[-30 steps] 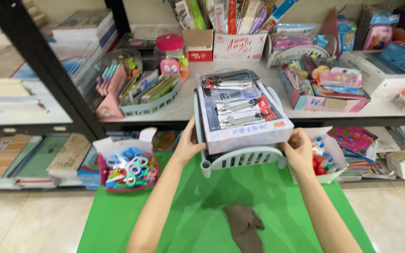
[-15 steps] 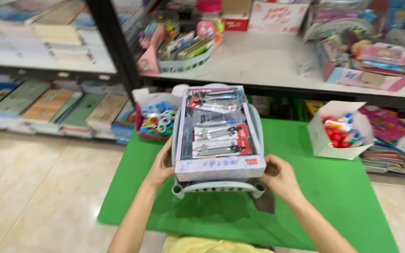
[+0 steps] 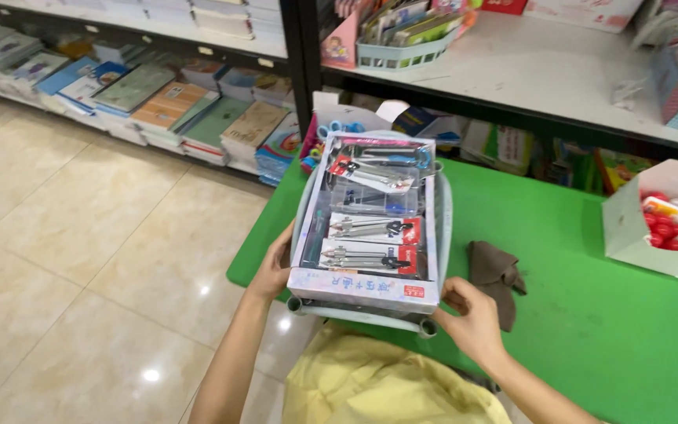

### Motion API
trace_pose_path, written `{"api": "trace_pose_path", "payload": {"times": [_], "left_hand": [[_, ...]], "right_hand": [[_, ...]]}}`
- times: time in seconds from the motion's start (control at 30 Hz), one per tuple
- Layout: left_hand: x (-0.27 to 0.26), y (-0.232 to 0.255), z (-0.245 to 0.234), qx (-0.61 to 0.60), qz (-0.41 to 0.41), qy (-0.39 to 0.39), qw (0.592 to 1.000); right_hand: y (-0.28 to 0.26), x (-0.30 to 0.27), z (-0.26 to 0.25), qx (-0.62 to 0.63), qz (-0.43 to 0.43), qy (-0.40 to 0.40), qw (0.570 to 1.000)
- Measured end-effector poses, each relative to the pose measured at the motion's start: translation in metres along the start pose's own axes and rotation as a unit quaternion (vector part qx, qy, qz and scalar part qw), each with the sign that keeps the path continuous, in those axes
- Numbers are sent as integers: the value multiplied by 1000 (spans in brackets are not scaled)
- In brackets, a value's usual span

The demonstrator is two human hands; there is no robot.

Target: Cleaning several rulers with a cloth and organizing them.

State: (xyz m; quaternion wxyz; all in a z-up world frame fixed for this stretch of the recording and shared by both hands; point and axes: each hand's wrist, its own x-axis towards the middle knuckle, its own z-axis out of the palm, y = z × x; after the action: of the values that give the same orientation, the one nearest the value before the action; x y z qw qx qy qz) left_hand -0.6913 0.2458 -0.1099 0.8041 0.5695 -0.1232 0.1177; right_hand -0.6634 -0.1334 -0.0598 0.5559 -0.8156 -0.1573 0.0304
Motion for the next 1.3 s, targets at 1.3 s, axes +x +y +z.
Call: {"api": "trace_pose_path", "payload": {"times": [1.3], "left_hand": [[-94, -11, -145, 7, -80, 117, 990]], "right_hand": [[9, 11, 133, -29, -49, -143, 988]]}}
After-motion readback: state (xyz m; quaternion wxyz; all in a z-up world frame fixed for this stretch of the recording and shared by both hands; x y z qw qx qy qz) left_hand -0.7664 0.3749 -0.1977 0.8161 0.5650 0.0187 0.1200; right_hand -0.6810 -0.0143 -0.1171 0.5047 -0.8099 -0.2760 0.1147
